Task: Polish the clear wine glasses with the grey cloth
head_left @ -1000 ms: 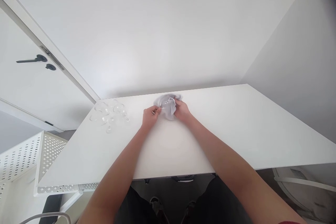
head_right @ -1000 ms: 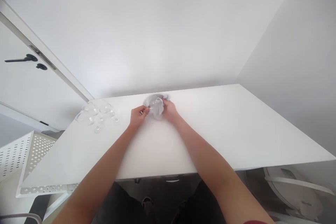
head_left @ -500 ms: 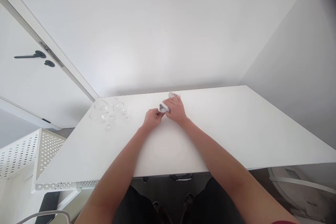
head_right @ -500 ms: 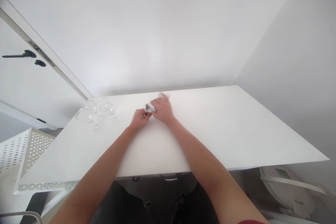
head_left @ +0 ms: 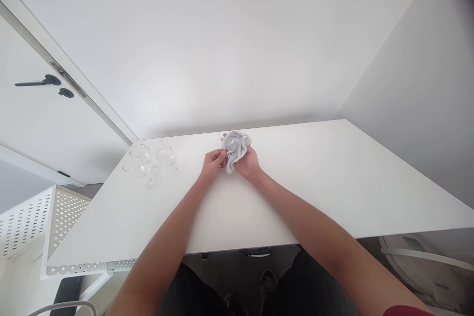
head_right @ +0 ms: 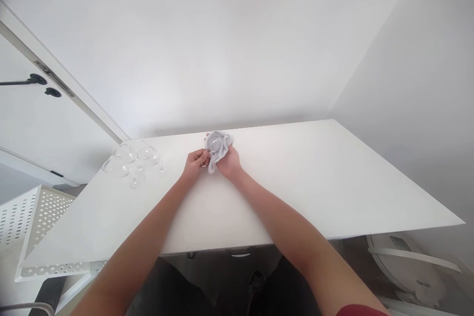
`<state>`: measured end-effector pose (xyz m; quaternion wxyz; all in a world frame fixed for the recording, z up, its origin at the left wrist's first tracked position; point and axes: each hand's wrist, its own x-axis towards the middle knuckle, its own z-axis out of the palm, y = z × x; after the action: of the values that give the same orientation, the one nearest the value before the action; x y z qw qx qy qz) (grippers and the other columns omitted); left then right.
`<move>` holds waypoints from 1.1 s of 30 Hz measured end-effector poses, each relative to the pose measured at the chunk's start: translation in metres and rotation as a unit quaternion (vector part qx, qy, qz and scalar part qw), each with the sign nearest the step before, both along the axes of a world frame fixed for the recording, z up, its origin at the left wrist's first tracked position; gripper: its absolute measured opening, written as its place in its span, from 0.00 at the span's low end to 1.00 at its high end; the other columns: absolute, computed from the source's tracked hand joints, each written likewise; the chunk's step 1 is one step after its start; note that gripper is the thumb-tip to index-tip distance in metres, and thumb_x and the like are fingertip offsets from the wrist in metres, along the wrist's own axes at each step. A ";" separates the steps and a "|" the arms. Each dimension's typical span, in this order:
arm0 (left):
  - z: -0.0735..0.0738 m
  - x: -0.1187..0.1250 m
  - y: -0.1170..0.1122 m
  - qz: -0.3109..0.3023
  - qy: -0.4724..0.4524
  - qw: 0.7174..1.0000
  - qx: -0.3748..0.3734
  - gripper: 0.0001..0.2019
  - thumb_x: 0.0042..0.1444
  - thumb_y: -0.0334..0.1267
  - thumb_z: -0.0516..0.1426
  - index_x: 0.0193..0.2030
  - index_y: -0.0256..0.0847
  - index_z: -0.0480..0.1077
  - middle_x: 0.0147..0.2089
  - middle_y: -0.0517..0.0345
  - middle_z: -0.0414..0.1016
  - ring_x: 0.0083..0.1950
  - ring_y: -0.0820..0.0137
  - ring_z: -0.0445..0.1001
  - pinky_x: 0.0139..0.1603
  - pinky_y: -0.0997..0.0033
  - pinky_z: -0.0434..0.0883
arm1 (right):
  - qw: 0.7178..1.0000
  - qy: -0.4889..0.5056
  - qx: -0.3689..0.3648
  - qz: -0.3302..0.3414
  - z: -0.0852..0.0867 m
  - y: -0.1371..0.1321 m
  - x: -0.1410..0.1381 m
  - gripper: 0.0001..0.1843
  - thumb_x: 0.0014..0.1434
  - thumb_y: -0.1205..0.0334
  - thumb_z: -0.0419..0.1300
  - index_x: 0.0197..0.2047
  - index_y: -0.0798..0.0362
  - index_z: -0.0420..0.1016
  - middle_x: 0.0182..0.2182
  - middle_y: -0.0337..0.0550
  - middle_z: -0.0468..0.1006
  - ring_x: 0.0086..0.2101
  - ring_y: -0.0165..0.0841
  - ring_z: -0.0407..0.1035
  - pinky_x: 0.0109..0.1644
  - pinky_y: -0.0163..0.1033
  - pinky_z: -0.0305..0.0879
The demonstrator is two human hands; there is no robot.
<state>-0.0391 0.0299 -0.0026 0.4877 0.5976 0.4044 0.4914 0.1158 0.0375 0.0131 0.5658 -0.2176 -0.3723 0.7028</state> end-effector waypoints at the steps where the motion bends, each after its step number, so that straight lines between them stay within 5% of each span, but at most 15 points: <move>1: -0.001 0.000 0.001 0.003 -0.019 1.000 -0.008 0.22 0.62 0.57 0.61 0.29 0.39 0.69 0.26 0.60 0.65 0.29 0.73 0.62 0.32 0.70 0.60 | 1.000 -0.011 -0.001 -0.003 -0.002 -0.002 -0.003 0.24 0.61 0.36 0.58 0.43 0.49 0.76 0.39 0.50 0.82 0.45 0.46 0.75 0.43 0.47 0.73; 6: -0.003 0.001 0.002 0.059 -0.085 0.994 -0.019 0.20 0.56 0.54 0.66 0.31 0.41 0.67 0.31 0.61 0.69 0.32 0.73 0.66 0.35 0.71 0.66 | 0.995 -0.096 0.020 -0.031 -0.016 -0.002 -0.014 0.26 0.55 0.36 0.69 0.42 0.50 0.75 0.36 0.43 0.79 0.40 0.38 0.72 0.41 0.40 0.71; 12: -0.005 -0.002 0.005 0.147 -0.043 0.988 0.019 0.14 0.48 0.44 0.71 0.25 0.40 0.73 0.38 0.57 0.70 0.39 0.70 0.68 0.36 0.71 0.67 | 0.977 -0.199 0.063 -0.030 -0.018 -0.002 -0.012 0.31 0.55 0.32 0.67 0.45 0.53 0.78 0.37 0.45 0.80 0.37 0.36 0.71 0.35 0.38 0.69; 18: -0.007 -0.005 0.011 0.172 -0.062 0.983 0.023 0.21 0.47 0.45 0.73 0.22 0.39 0.66 0.32 0.61 0.64 0.32 0.75 0.63 0.31 0.72 0.62 | 0.989 -0.130 -0.002 0.069 -0.014 0.001 -0.007 0.32 0.50 0.34 0.73 0.44 0.52 0.79 0.33 0.43 0.80 0.36 0.35 0.72 0.34 0.36 0.68; 22: -0.006 -0.004 0.011 0.112 -0.142 0.984 0.009 0.23 0.45 0.45 0.75 0.32 0.42 0.64 0.30 0.65 0.66 0.31 0.75 0.66 0.33 0.74 0.65 | 0.990 -0.081 -0.032 0.107 -0.009 0.001 -0.001 0.29 0.47 0.42 0.78 0.43 0.53 0.78 0.35 0.44 0.81 0.37 0.35 0.73 0.37 0.37 0.69; 25: -0.002 -0.006 0.010 0.036 -0.198 0.979 -0.006 0.23 0.52 0.53 0.70 0.46 0.45 0.69 0.50 0.54 0.78 0.45 0.66 0.76 0.45 0.66 0.72 | 0.983 -0.087 -0.061 0.153 -0.007 0.000 0.003 0.27 0.45 0.48 0.80 0.42 0.54 0.78 0.32 0.43 0.80 0.33 0.34 0.73 0.35 0.38 0.69; 28: 0.001 -0.009 0.009 -0.006 -0.228 0.974 -0.015 0.26 0.60 0.58 0.62 0.59 0.46 0.69 0.65 0.43 0.73 0.59 0.56 0.76 0.55 0.55 0.73 | 0.969 -0.102 -0.053 0.217 -0.007 -0.001 0.006 0.24 0.49 0.46 0.77 0.39 0.55 0.77 0.29 0.44 0.79 0.32 0.36 0.73 0.36 0.40 0.70; 33: 0.001 -0.009 0.008 0.017 -0.206 0.978 0.039 0.27 0.60 0.53 0.64 0.61 0.44 0.69 0.61 0.42 0.76 0.57 0.56 0.77 0.56 0.55 0.73 | 0.969 -0.145 -0.020 0.200 -0.009 0.000 0.001 0.26 0.48 0.43 0.77 0.38 0.53 0.75 0.29 0.42 0.78 0.31 0.34 0.72 0.36 0.39 0.70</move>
<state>-0.0486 0.0374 -0.0015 0.5287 0.4954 0.2856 0.6273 0.1168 0.0370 0.0040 0.3493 -0.2500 -0.4724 0.7696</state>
